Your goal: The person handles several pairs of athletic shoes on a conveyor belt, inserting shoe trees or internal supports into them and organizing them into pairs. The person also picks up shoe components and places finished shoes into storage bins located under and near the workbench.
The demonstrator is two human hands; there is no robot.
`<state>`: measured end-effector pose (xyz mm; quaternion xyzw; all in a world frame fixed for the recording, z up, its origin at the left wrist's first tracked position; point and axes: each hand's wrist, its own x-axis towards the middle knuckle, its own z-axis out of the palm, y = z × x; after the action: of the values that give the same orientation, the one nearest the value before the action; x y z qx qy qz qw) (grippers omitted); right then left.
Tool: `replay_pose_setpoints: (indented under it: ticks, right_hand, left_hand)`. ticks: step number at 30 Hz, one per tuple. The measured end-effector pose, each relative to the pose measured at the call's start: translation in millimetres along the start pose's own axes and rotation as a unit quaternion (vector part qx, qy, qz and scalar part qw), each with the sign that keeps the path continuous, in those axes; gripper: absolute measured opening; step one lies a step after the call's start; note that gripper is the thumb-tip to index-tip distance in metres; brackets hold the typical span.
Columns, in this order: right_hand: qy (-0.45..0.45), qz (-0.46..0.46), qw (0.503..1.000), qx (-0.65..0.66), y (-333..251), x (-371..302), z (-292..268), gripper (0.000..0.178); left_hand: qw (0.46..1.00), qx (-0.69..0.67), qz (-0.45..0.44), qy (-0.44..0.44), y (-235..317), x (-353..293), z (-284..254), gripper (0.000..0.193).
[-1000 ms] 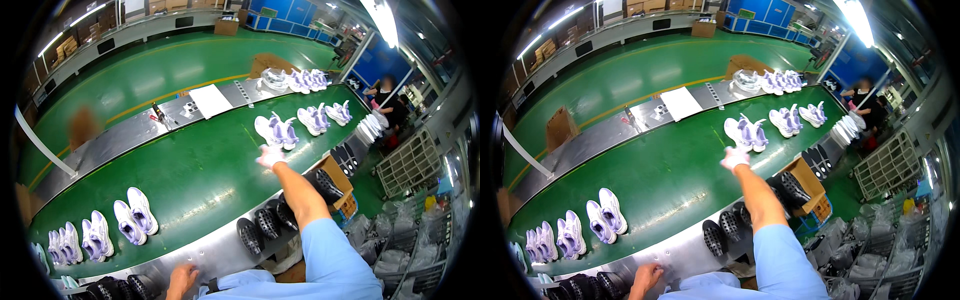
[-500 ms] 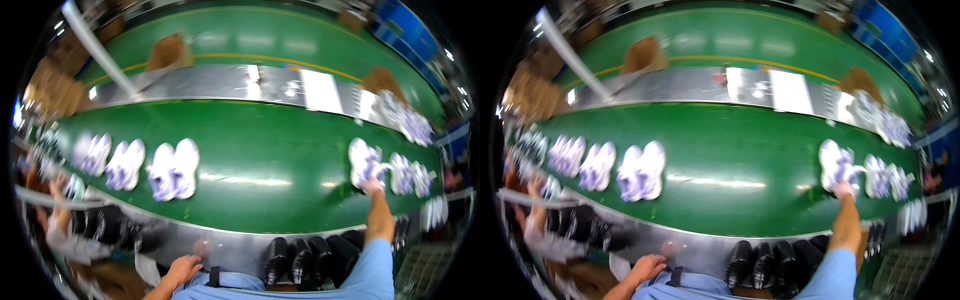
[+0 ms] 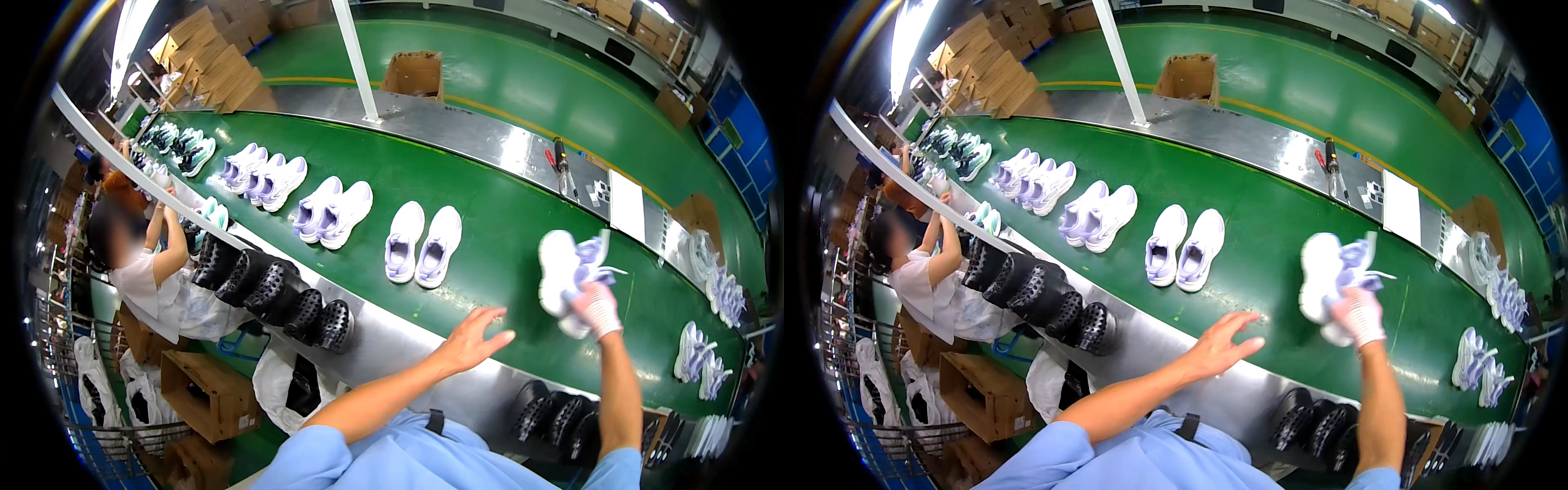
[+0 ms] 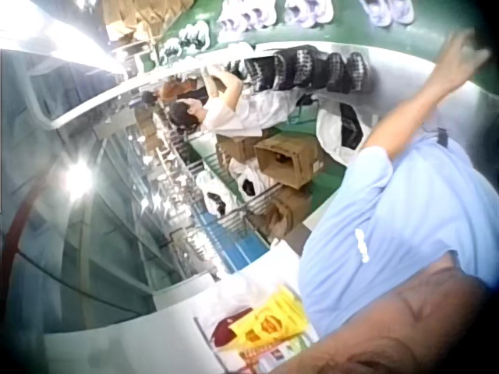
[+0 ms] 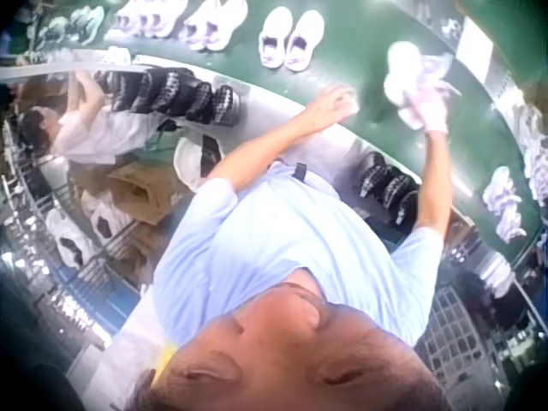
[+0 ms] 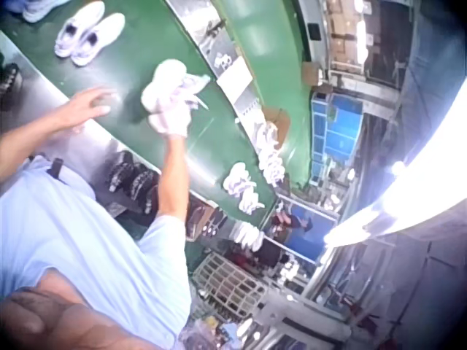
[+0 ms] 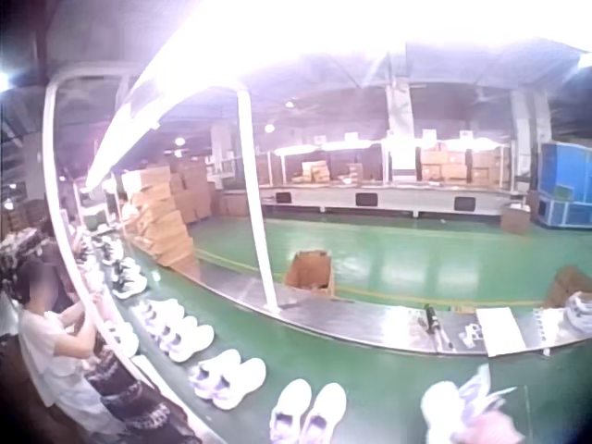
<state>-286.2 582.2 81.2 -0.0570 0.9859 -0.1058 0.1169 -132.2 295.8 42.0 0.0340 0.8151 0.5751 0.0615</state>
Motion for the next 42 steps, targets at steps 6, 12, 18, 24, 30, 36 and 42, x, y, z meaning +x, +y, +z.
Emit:
replay_pose_setpoints:
  ticks: [6, 12, 18, 24, 30, 36, 42]
  right_hand:
    - [-0.078, -0.15, 0.982, -0.086, -183, -168, 91, 0.02]
    - [-0.011, -0.216, 0.974, 0.059, -204, -248, 149, 0.033]
    - [0.057, 0.096, 0.961, 0.254, -170, -259, 185, 0.038]
    - [-0.05, 0.126, 0.972, 0.193, -176, -216, 214, 0.03]
    - [-0.05, 0.168, 0.967, 0.186, -168, -234, 176, 0.036]
    - [-0.104, 0.181, 0.964, 0.166, -166, -235, 153, 0.033]
    - [-0.058, 0.166, 0.975, 0.133, -155, -236, 172, 0.027]
  left_hand:
    - [0.988, 0.101, 0.033, 0.116, -63, -55, -19, 0.079]
    - [0.991, 0.019, -0.128, 0.045, -79, -142, -92, 0.08]
    - [0.931, 0.307, 0.186, -0.064, 12, -107, -65, 0.079]
    - [0.898, 0.34, 0.097, -0.262, -87, -19, -38, 0.025]
    - [0.899, 0.06, -0.208, -0.381, -69, 11, -44, 0.035]
    - [0.911, 0.002, -0.239, -0.336, -55, -1, -38, 0.048]
    - [0.951, 0.205, 0.049, -0.227, -56, -53, -30, 0.032]
